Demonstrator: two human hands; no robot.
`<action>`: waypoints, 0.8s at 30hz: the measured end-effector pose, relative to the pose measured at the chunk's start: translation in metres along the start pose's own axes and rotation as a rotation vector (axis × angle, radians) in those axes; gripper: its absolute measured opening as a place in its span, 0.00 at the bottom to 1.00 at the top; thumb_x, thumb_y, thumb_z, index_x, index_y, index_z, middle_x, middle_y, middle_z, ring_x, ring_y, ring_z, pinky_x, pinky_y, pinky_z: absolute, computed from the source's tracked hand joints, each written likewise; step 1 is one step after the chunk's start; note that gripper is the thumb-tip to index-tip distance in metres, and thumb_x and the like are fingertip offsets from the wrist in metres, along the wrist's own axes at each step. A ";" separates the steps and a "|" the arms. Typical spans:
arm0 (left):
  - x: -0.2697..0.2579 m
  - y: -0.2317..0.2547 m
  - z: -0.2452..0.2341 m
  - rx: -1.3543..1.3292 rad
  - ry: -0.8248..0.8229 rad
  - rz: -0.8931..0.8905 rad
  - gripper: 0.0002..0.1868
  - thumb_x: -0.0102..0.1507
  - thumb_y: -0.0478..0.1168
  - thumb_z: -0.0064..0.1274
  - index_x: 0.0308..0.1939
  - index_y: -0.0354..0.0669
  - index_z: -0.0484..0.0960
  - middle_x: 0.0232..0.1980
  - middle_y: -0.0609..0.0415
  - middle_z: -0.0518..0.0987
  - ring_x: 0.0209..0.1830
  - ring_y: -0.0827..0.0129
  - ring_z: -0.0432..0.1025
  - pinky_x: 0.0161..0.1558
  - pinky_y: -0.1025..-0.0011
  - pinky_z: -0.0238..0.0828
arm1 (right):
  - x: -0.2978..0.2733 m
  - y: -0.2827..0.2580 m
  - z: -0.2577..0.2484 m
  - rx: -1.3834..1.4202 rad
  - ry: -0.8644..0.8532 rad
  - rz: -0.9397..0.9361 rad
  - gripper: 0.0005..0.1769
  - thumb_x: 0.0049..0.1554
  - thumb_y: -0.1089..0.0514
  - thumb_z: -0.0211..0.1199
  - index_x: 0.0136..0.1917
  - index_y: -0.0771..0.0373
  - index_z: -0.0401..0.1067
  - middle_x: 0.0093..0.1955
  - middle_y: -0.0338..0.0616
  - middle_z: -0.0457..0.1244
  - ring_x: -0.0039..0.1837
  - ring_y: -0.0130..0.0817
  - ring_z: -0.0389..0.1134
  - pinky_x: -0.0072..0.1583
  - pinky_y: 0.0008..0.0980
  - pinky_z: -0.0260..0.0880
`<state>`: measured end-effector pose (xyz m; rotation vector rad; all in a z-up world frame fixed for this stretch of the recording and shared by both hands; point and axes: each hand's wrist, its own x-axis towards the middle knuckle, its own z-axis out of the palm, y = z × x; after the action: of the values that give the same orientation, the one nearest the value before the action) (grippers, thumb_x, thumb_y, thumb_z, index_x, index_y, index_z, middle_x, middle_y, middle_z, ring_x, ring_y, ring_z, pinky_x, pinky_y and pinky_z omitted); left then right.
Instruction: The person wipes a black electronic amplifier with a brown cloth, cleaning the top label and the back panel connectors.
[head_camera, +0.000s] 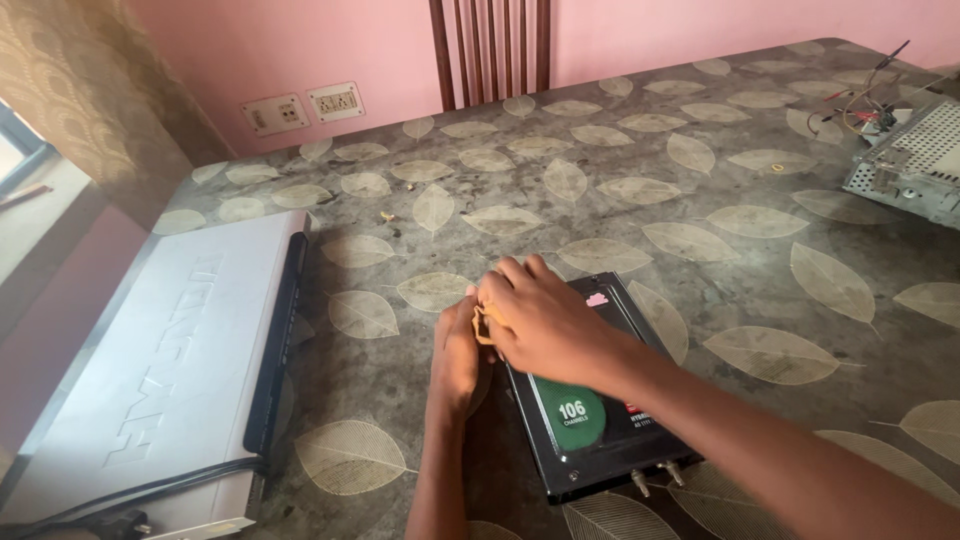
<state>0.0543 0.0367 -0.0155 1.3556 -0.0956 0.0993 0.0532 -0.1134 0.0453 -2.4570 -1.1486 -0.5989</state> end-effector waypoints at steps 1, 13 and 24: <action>0.002 -0.002 -0.001 0.061 0.012 0.026 0.26 0.72 0.52 0.37 0.27 0.37 0.74 0.24 0.58 0.71 0.23 0.76 0.63 0.27 0.72 0.61 | -0.010 -0.004 -0.001 0.008 -0.051 0.034 0.07 0.56 0.64 0.59 0.48 0.66 0.65 0.45 0.45 0.58 0.48 0.38 0.58 0.49 0.38 0.65; -0.010 0.011 0.004 0.339 0.087 0.088 0.27 0.71 0.54 0.38 0.27 0.34 0.70 0.23 0.56 0.67 0.25 0.73 0.59 0.31 0.69 0.59 | -0.033 -0.040 -0.031 0.196 -0.124 0.307 0.13 0.55 0.58 0.66 0.52 0.60 0.67 0.49 0.47 0.59 0.47 0.39 0.66 0.44 0.39 0.70; -0.007 0.007 0.002 0.313 0.098 0.072 0.27 0.71 0.53 0.41 0.26 0.33 0.69 0.21 0.54 0.66 0.23 0.70 0.59 0.29 0.65 0.58 | -0.038 -0.046 -0.038 0.194 -0.184 0.368 0.33 0.52 0.55 0.68 0.67 0.65 0.61 0.46 0.47 0.59 0.45 0.39 0.65 0.47 0.44 0.68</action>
<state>0.0463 0.0360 -0.0089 1.6574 -0.0476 0.2497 -0.0135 -0.1280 0.0637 -2.5003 -0.7426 -0.1491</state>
